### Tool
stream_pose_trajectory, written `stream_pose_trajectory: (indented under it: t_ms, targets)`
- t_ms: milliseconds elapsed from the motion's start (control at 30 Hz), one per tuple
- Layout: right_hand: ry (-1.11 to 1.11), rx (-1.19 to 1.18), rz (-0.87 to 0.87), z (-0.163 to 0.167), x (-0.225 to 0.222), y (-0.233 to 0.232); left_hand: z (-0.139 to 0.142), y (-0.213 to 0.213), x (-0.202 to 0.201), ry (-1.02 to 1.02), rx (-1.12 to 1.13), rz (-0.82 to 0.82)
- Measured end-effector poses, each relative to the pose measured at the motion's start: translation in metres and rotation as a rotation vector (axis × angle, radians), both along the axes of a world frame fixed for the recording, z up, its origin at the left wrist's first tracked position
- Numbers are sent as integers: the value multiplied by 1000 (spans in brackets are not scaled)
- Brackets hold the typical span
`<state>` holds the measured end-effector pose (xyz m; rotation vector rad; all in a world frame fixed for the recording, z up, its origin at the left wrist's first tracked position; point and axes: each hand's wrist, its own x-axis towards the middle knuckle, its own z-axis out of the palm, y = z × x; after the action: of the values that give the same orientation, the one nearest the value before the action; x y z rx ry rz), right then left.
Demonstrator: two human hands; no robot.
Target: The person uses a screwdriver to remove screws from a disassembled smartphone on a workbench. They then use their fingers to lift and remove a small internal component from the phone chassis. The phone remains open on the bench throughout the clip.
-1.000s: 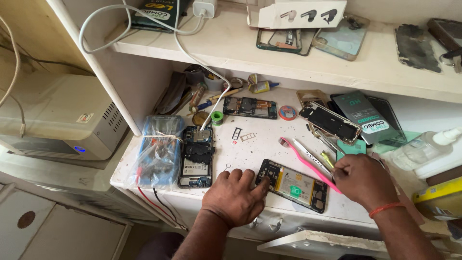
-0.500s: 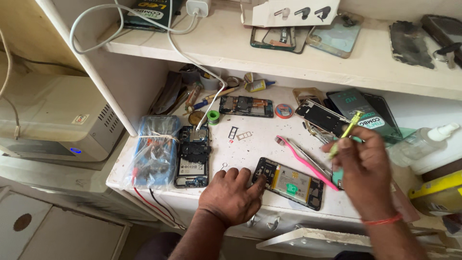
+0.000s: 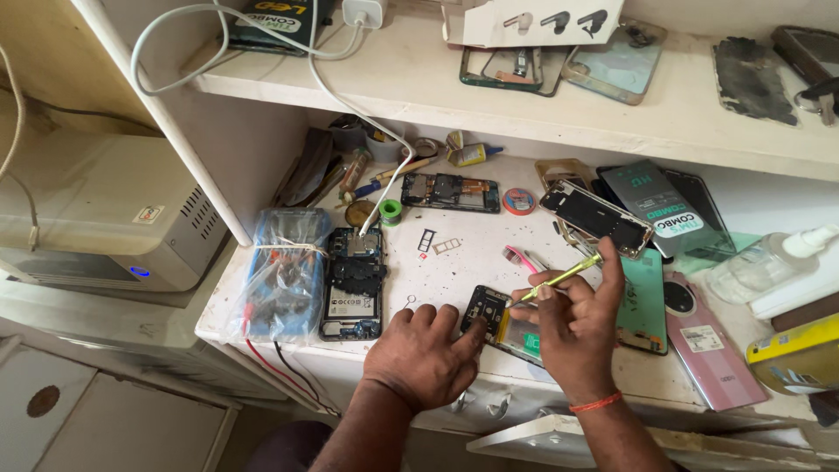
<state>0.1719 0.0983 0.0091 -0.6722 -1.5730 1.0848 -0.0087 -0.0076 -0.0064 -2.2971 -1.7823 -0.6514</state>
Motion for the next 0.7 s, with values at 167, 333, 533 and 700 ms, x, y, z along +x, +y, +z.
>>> stream_pose_trajectory:
  t_ms: [167,333,533,700]
  targets:
    - [-23,41,1,-7,-2,-3,-1,0,0,0,-2,1]
    - [-89,138,7,-11,-2,-4,-2,1,0,1,6,2]
    - [-97,159,25,-13,-3,-3,-2,1,0,7,-4,3]
    - [-112,145,28,-14,-2,-3,-2,1,0,7,-5,6]
